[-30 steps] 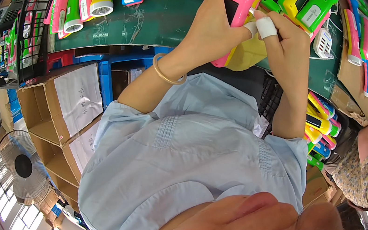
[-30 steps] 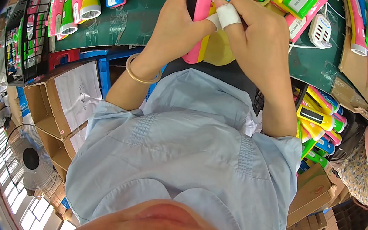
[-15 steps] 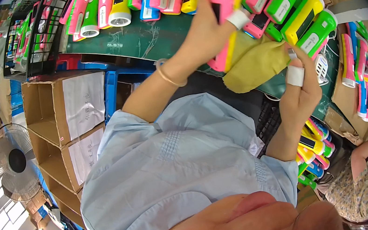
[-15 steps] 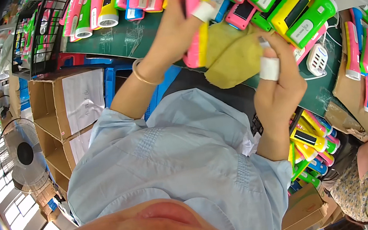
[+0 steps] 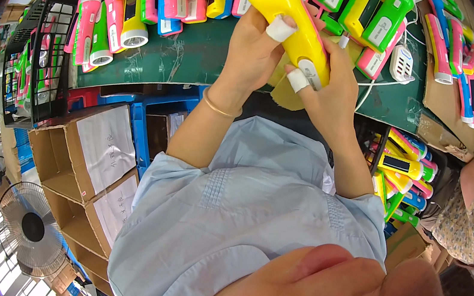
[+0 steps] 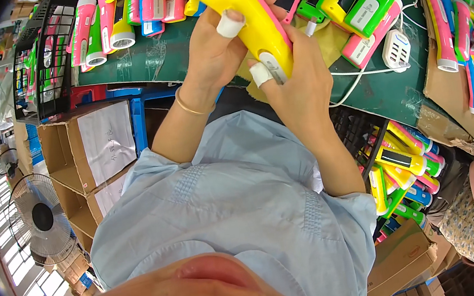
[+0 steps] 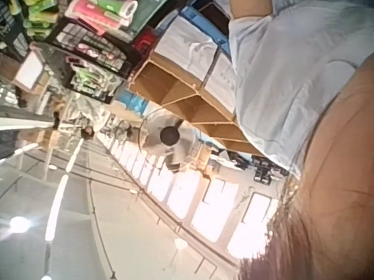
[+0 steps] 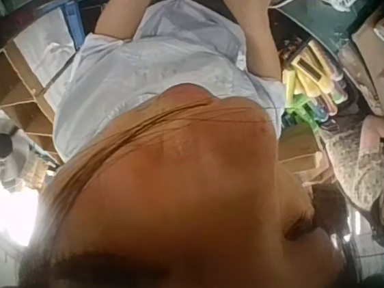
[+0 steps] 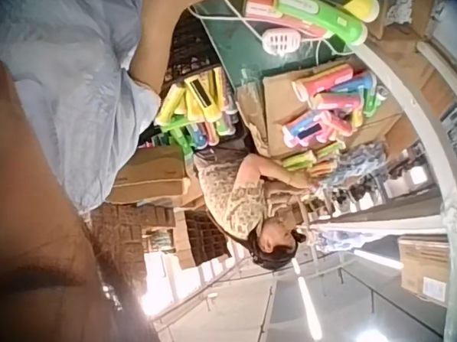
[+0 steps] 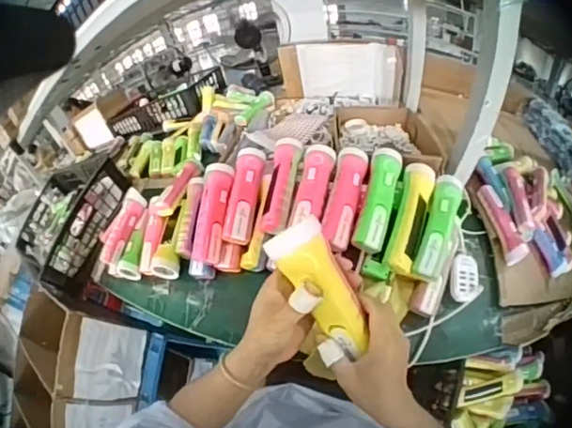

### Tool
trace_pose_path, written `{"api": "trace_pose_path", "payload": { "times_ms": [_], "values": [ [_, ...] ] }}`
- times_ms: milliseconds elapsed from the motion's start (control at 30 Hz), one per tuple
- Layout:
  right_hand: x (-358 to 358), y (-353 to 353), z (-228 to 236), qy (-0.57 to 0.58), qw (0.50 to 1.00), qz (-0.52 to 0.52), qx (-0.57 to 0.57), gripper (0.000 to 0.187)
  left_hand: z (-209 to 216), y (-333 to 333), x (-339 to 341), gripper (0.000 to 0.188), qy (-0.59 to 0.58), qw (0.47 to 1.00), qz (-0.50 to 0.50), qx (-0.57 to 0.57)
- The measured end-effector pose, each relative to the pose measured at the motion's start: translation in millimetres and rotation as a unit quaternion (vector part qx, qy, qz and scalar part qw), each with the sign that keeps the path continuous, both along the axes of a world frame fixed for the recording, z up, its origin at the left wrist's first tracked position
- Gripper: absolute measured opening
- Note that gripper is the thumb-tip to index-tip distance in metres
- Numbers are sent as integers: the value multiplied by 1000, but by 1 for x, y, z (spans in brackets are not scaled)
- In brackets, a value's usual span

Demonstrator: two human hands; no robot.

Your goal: Inspecting, cleaning, and testing plastic flashlights on an assembly line.

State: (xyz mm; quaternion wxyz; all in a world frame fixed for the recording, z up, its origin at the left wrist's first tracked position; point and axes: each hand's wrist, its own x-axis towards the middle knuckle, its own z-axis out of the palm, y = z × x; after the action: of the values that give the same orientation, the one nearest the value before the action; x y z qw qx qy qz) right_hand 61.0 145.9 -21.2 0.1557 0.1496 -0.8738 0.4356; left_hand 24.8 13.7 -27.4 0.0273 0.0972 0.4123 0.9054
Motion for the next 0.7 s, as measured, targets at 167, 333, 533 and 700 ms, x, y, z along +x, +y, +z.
{"api": "trace_pose_path", "payload": {
  "times_ms": [167, 333, 533, 700],
  "values": [
    [1, -1, -3, -53, 996, 25, -69, 43, 1, 1, 4, 45, -5, 1000, -13, -8],
    [-2, 2, -16, -61, 994, 22, -84, 39, -4, 2, -3, 55, -34, 999, -15, -10],
    [2, 1, -17, 56, 994, -27, 88, 43, 11, 11, -13, 62, -177, 975, 82, 111],
    [2, 21, -14, -144, 977, 132, -84, 54, 5, 5, -18, 64, -120, 988, -8, 100]
  ]
}}
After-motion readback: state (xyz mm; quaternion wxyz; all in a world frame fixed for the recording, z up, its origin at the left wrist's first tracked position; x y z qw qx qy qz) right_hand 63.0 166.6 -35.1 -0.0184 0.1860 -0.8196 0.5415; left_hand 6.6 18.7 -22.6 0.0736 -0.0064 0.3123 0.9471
